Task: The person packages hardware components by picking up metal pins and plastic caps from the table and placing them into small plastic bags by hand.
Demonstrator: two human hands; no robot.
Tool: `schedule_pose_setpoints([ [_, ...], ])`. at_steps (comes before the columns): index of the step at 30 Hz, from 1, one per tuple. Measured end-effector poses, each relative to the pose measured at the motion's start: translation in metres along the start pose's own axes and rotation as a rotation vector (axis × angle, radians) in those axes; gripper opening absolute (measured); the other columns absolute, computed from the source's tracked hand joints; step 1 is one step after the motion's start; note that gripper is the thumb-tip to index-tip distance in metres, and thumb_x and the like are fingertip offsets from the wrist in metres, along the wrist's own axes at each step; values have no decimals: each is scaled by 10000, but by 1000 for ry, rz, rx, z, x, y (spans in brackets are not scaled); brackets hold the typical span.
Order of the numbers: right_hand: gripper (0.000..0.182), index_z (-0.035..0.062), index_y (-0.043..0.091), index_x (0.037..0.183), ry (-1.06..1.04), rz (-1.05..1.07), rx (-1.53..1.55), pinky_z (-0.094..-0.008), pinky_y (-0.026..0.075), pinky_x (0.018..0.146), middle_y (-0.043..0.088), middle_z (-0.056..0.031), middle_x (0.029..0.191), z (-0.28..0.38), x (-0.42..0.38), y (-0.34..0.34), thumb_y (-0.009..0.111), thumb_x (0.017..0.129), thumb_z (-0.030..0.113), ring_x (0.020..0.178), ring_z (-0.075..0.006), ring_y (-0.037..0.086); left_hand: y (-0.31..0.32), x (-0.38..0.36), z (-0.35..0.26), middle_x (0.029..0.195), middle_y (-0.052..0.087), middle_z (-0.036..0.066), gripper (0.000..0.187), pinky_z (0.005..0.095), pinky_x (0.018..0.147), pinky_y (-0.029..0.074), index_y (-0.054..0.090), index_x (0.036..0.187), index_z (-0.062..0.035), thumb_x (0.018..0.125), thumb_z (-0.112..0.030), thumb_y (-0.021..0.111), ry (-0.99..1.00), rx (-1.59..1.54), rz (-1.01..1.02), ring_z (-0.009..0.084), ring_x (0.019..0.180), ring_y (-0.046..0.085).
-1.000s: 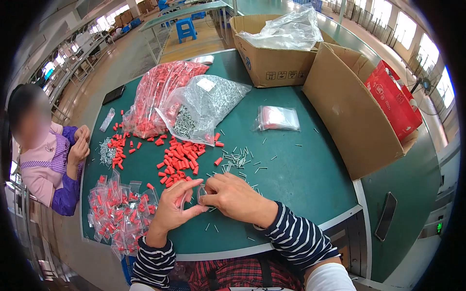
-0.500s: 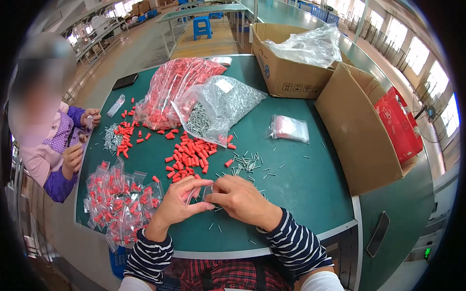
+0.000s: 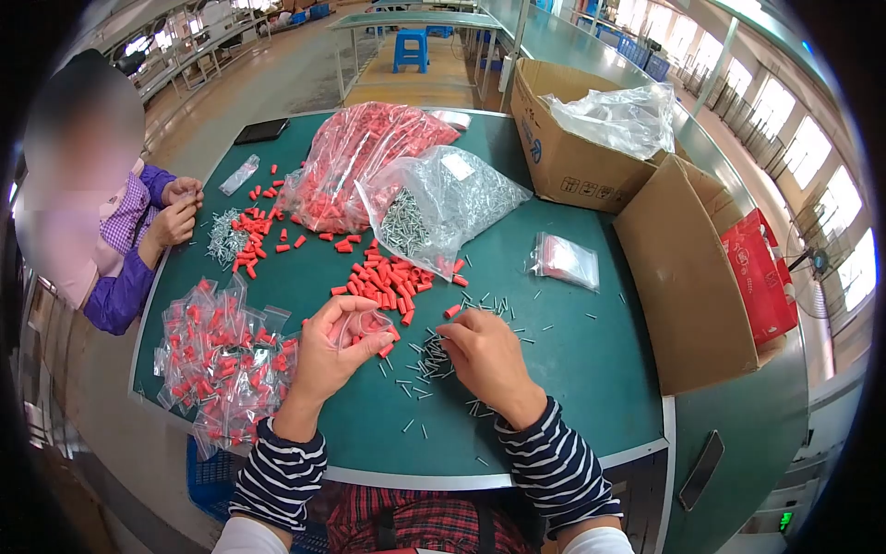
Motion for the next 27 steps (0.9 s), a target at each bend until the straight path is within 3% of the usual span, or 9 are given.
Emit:
schedule_pose_setpoints([
  [3, 194, 56, 694, 937, -66, 87, -119, -393, 478, 751, 615, -98, 863, 6, 7, 2, 719, 748, 97, 845, -280, 599, -1, 0, 4, 989, 616, 40, 382, 225, 728, 514, 602, 1086, 9, 756, -17, 791, -42, 1, -17, 73, 832, 594],
  [9, 105, 59, 640, 749, -91, 215, -321, -382, 464, 725, 591, -78, 800, 10, 5, 7, 682, 689, 135, 794, -267, 585, 1, -3, 8, 972, 606, 36, 393, 222, 771, 516, 563, 1114, 33, 778, 16, 765, -59, 19, 39, 77, 885, 602],
  [15, 135, 52, 630, 738, 5, 224, -152, -409, 487, 665, 599, -98, 776, 2, -2, 1, 687, 652, 139, 769, -285, 606, 10, -6, 10, 1000, 588, 41, 424, 226, 776, 499, 560, 1127, 30, 759, 38, 771, -69, -38, 114, 81, 877, 581],
  [18, 136, 39, 659, 796, 133, 171, 92, -352, 487, 606, 596, -85, 752, -5, -4, -8, 702, 707, 133, 714, -225, 612, 12, -7, 9, 992, 583, 38, 440, 226, 757, 486, 568, 1127, 19, 744, 30, 784, -33, 104, 142, 84, 861, 569],
  [21, 139, 21, 677, 869, 432, 155, 507, -271, 460, 577, 619, -26, 780, -14, -4, -9, 703, 809, 144, 695, -111, 574, 13, -8, 10, 996, 581, 31, 456, 230, 769, 473, 577, 1130, 9, 730, 24, 795, -52, 150, 155, 86, 878, 560],
  [24, 157, 8, 674, 907, 622, 207, 875, -219, 436, 619, 623, 23, 832, -20, -8, -3, 685, 883, 162, 729, -40, 520, 17, -9, 9, 994, 582, 19, 467, 237, 786, 466, 584, 1137, 3, 724, 14, 802, -52, 128, 171, 87, 899, 552],
  [27, 168, -1, 665, 925, 631, 170, 1130, -200, 435, 664, 628, 34, 869, -10, -4, -7, 671, 907, 166, 765, -26, 532, 21, -11, 8, 982, 577, 4, 483, 244, 793, 457, 585, 1141, -4, 716, -6, 816, -59, 125, 178, 83, 895, 529],
])
Point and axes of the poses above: each hand's wrist, its own x-axis towards the middle knuckle, its own y-axis out of the palm, z = x × y, the point moved 3 cm from there along x, towards the middle knuckle
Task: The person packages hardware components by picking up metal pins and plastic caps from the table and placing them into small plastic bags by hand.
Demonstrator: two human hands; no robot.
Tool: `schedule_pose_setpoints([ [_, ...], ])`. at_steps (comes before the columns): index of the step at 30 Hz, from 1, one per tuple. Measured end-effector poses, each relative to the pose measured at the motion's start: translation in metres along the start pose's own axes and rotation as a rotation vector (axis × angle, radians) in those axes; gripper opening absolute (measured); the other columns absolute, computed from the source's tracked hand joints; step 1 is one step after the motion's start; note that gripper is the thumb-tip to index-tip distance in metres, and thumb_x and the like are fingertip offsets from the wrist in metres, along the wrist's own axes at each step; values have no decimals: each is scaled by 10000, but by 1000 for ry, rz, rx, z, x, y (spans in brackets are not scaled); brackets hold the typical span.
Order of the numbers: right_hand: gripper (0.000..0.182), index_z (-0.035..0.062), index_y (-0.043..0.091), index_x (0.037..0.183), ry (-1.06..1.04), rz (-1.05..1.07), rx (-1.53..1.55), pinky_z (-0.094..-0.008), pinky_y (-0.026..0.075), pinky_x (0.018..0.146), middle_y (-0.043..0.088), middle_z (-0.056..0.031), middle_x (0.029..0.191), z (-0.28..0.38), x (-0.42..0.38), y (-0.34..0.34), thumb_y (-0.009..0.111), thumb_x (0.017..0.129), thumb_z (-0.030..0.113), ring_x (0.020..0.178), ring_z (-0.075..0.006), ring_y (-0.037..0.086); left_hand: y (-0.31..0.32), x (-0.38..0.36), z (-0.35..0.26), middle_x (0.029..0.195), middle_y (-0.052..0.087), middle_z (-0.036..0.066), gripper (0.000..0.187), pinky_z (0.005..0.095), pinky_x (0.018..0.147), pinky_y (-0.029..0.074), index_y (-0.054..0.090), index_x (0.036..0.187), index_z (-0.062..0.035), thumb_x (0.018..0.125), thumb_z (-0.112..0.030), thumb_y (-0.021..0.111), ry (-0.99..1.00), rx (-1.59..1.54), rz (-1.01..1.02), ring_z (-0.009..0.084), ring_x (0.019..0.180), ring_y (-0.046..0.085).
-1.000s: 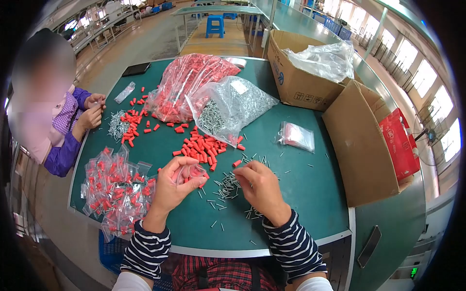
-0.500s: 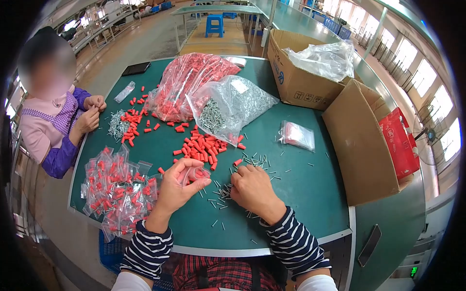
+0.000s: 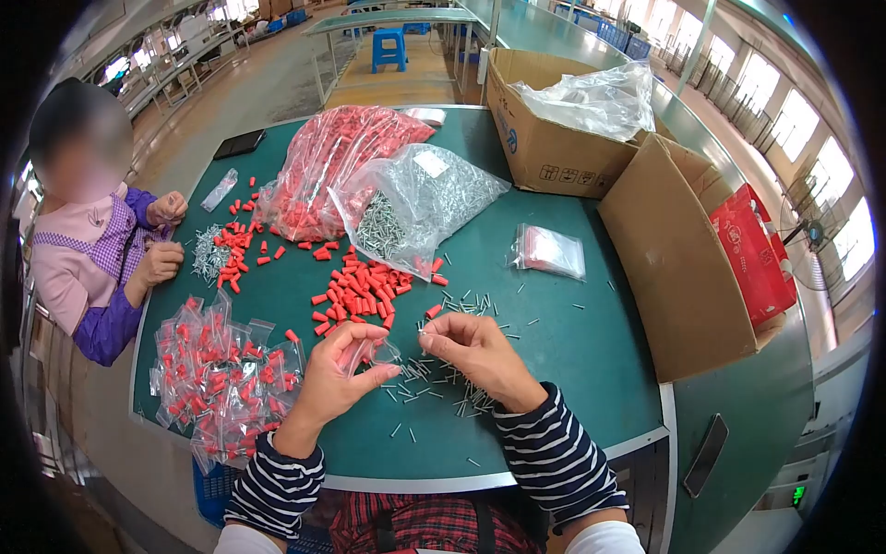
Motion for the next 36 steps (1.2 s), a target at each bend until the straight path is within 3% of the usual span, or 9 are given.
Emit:
schedule_pose_setpoints([
  [3, 144, 1, 663, 943, 27, 15, 104, -177, 423, 698, 617, 37, 856, 3, -2, 5, 674, 905, 139, 780, -25, 540, 4, -1, 2, 985, 565, 0, 482, 243, 783, 450, 587, 1138, -8, 717, -22, 821, -22, 0, 19, 80, 863, 508],
  [9, 116, 3, 651, 924, -216, 18, 103, -199, 398, 651, 588, 32, 908, 1, -5, 25, 691, 883, 103, 747, -32, 486, 12, -3, 2, 1016, 552, 0, 467, 234, 768, 445, 577, 1137, -13, 733, -27, 812, -44, -75, 34, 74, 849, 493],
  [12, 155, 15, 683, 982, -419, 29, -287, -206, 395, 626, 596, -4, 937, 9, -7, 27, 717, 836, 56, 736, -50, 491, 18, -2, 6, 1020, 551, -3, 479, 226, 775, 436, 566, 1138, -10, 731, -28, 816, -95, -397, 33, 69, 859, 490],
  [17, 161, 33, 698, 991, -509, -227, -499, -234, 426, 586, 630, -59, 912, 11, 2, 5, 694, 832, 62, 658, -102, 531, 15, -3, 14, 982, 525, -16, 489, 214, 790, 418, 561, 1141, -10, 726, -26, 820, -79, -202, 30, 71, 853, 466],
  [21, 168, 23, 677, 985, -540, -364, -831, -321, 484, 621, 644, -111, 973, 3, 37, -23, 659, 819, 42, 700, -224, 615, 15, -2, 16, 964, 503, -22, 488, 214, 787, 414, 563, 1141, -14, 726, -26, 821, -47, -137, 34, 73, 846, 448],
  [22, 254, 22, 651, 1041, -495, -349, -907, -376, 510, 705, 630, -121, 1032, 3, 46, -26, 665, 790, 57, 799, -290, 628, 15, -2, 19, 960, 560, 13, 439, 244, 750, 463, 611, 1082, -2, 713, -81, 836, -15, -141, -11, 94, 829, 517],
  [25, 355, 21, 624, 1105, -717, -286, -1201, -399, 512, 782, 611, -126, 1063, 2, 68, -28, 684, 760, 82, 889, -304, 617, 15, -1, 20, 968, 567, 14, 443, 243, 747, 462, 612, 1085, -6, 711, -81, 837, -2, -164, -8, 94, 818, 521],
  [32, 201, 25, 614, 982, -396, -54, -1401, -411, 517, 756, 588, -158, 979, 0, 87, -28, 617, 798, 105, 855, -354, 619, 16, -1, 22, 1019, 533, 3, 484, 224, 813, 430, 573, 1138, -6, 726, -33, 825, -34, -150, 44, 80, 884, 481],
  [36, 122, 26, 613, 918, -432, -84, -1374, -428, 510, 700, 576, -161, 896, -1, 72, -26, 592, 809, 78, 794, -354, 615, 15, -2, 16, 1002, 525, 2, 483, 218, 817, 428, 569, 1136, -4, 727, -32, 824, -54, -109, 57, 79, 885, 480],
])
Point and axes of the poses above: each hand's wrist, its own x-axis towards the middle knuckle, its own y-axis out of the palm, z = x × y, the point moved 3 cm from there along x, towards the middle knuckle
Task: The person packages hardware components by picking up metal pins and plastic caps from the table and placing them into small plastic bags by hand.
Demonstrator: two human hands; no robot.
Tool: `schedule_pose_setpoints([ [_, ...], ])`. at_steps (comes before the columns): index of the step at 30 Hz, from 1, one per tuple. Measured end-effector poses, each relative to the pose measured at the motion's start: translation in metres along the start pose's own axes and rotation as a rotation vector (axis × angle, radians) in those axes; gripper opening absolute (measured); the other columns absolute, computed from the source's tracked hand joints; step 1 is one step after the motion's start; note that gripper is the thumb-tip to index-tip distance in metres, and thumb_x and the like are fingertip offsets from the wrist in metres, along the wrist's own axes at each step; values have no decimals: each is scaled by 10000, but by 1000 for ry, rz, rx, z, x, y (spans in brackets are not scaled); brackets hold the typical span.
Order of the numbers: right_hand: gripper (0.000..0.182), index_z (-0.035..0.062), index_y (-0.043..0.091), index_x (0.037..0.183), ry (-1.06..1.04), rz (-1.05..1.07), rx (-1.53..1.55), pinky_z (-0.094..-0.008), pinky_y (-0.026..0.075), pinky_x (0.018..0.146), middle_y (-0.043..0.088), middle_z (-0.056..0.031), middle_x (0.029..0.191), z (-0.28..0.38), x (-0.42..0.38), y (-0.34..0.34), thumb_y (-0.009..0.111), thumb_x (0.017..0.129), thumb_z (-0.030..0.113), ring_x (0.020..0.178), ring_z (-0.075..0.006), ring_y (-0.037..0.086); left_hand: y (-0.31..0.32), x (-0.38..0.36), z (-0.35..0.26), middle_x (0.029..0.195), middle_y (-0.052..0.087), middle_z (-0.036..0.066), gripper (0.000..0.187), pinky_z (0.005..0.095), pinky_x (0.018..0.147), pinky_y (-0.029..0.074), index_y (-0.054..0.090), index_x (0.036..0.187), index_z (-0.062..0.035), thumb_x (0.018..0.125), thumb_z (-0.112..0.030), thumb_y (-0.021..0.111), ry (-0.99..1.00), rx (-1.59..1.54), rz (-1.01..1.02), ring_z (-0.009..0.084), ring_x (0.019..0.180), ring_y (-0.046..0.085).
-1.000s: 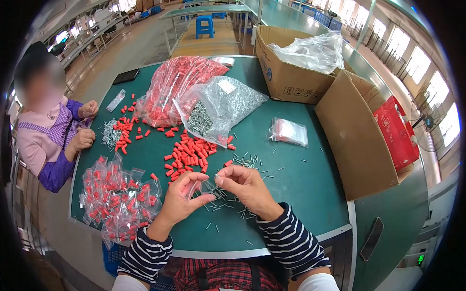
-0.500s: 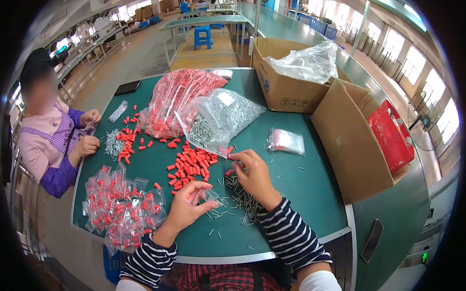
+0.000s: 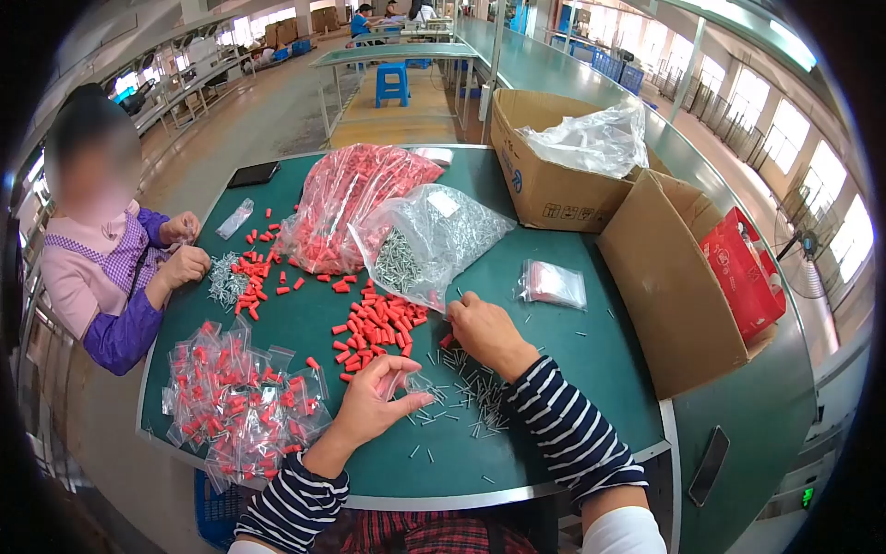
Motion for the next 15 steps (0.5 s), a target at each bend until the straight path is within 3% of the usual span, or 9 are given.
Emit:
schedule_pose_setpoints([
  [8, 188, 25, 632, 965, -73, -149, 491, -373, 515, 678, 565, -139, 897, 45, -36, -47, 635, 781, -15, 778, -316, 613, 1, 1, 4, 1019, 515, 4, 508, 215, 834, 419, 545, 1162, 9, 733, -19, 816, 1, -52, -25, 79, 909, 471],
  [11, 224, 35, 639, 991, -168, -106, 444, -335, 541, 712, 592, -123, 997, 72, -45, -63, 662, 782, -42, 828, -271, 646, 0, 1, 7, 1084, 535, 31, 524, 242, 852, 445, 523, 1186, 14, 740, 5, 800, -8, -56, -14, 96, 986, 509],
  [12, 206, 20, 622, 990, -208, -108, 453, -369, 521, 692, 556, -127, 956, 77, -47, -64, 643, 787, -10, 797, -309, 616, 1, 1, 9, 1096, 540, 37, 526, 250, 855, 454, 519, 1189, 15, 742, 12, 796, -9, -58, -10, 101, 1005, 519],
  [15, 260, 14, 614, 1046, -290, -74, 395, -378, 524, 693, 554, -134, 954, 86, -49, -61, 643, 789, -12, 798, -315, 616, 2, 2, 9, 1050, 582, 51, 496, 277, 841, 483, 551, 1148, 4, 728, -27, 814, 27, -113, -48, 121, 974, 569],
])
Point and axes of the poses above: each hand's wrist, its own x-axis towards the middle knuckle, its own y-axis out of the palm, z = x × y, the point moved 3 cm from there along x, towards the middle knuckle
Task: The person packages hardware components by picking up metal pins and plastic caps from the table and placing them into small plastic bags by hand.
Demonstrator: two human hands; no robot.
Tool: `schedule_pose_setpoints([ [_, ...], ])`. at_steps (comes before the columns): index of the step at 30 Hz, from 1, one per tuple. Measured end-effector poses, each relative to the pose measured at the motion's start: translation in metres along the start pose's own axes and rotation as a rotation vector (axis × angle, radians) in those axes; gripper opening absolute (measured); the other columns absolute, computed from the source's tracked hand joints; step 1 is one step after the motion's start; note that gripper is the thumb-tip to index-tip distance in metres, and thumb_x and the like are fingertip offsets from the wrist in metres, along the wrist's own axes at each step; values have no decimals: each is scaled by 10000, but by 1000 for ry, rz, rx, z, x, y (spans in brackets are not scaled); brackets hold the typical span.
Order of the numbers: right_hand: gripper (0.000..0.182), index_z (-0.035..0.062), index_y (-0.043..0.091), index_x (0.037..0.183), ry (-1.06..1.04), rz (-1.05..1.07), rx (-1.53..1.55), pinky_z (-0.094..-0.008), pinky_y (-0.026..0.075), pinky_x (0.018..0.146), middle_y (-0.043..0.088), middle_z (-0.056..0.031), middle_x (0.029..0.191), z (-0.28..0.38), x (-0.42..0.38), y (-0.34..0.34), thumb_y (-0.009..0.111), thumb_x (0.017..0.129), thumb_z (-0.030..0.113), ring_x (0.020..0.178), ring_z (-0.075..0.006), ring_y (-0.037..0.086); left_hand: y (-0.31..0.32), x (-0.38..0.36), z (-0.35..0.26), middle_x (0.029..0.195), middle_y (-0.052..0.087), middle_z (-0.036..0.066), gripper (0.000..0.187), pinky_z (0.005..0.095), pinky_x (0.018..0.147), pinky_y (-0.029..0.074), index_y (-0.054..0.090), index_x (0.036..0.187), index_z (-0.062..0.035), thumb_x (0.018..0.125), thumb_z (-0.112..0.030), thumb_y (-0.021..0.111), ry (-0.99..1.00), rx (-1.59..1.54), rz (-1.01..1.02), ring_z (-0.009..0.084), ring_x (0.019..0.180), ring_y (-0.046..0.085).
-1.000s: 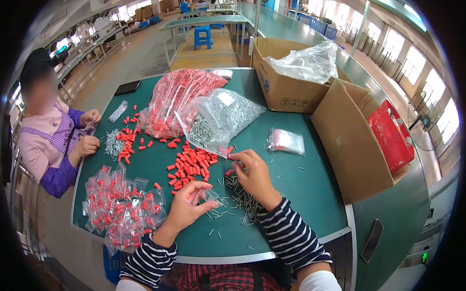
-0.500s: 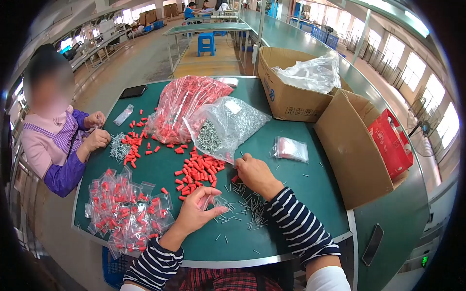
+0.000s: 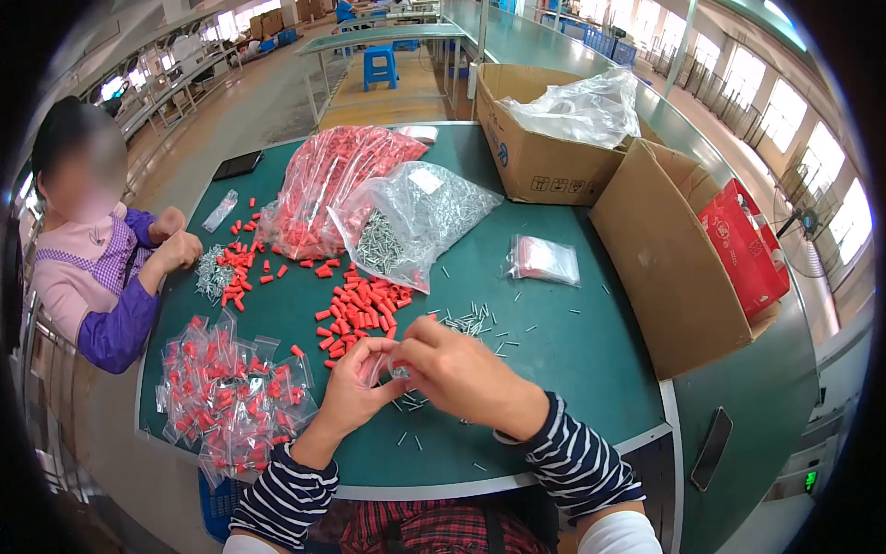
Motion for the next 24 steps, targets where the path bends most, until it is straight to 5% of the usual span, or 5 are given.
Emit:
schedule_pose_setpoints([
  [7, 379, 23, 575, 1197, 225, -76, 323, -341, 516, 778, 588, -139, 1129, -28, -11, 0, 654, 828, 47, 947, -234, 630, -3, -2, -10, 1045, 576, 51, 457, 261, 821, 500, 558, 1140, -3, 748, -23, 793, -35, 1, 4, 112, 949, 581],
  [10, 338, 26, 606, 1157, 277, -85, 529, -293, 498, 746, 618, -104, 1101, -39, -19, 17, 683, 830, 68, 898, -170, 618, -2, -3, -16, 1061, 549, 48, 472, 250, 843, 473, 508, 1200, 9, 782, 76, 719, -61, -67, 108, 99, 962, 558],
  [16, 225, 21, 646, 1067, 494, -34, 880, -242, 476, 725, 679, -22, 885, -51, -26, 37, 691, 871, 121, 808, -86, 599, -3, -2, -34, 968, 603, 42, 349, 230, 781, 487, 564, 1156, 10, 833, 14, 697, -81, -47, -39, 94, 890, 587],
  [24, 133, -4, 621, 952, 553, -152, 919, -228, 505, 704, 681, -35, 825, -52, -25, 34, 649, 915, 120, 759, -87, 635, -8, -2, -28, 850, 618, -16, 109, 203, 711, 462, 652, 935, 5, 873, -69, 702, -147, 21, -104, 49, 783, 568],
])
Point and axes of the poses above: each hand's wrist, its own x-axis towards the middle knuckle, its own y-axis out of the palm, z = x × y, the point moved 3 cm from there along x, towards the middle knuckle
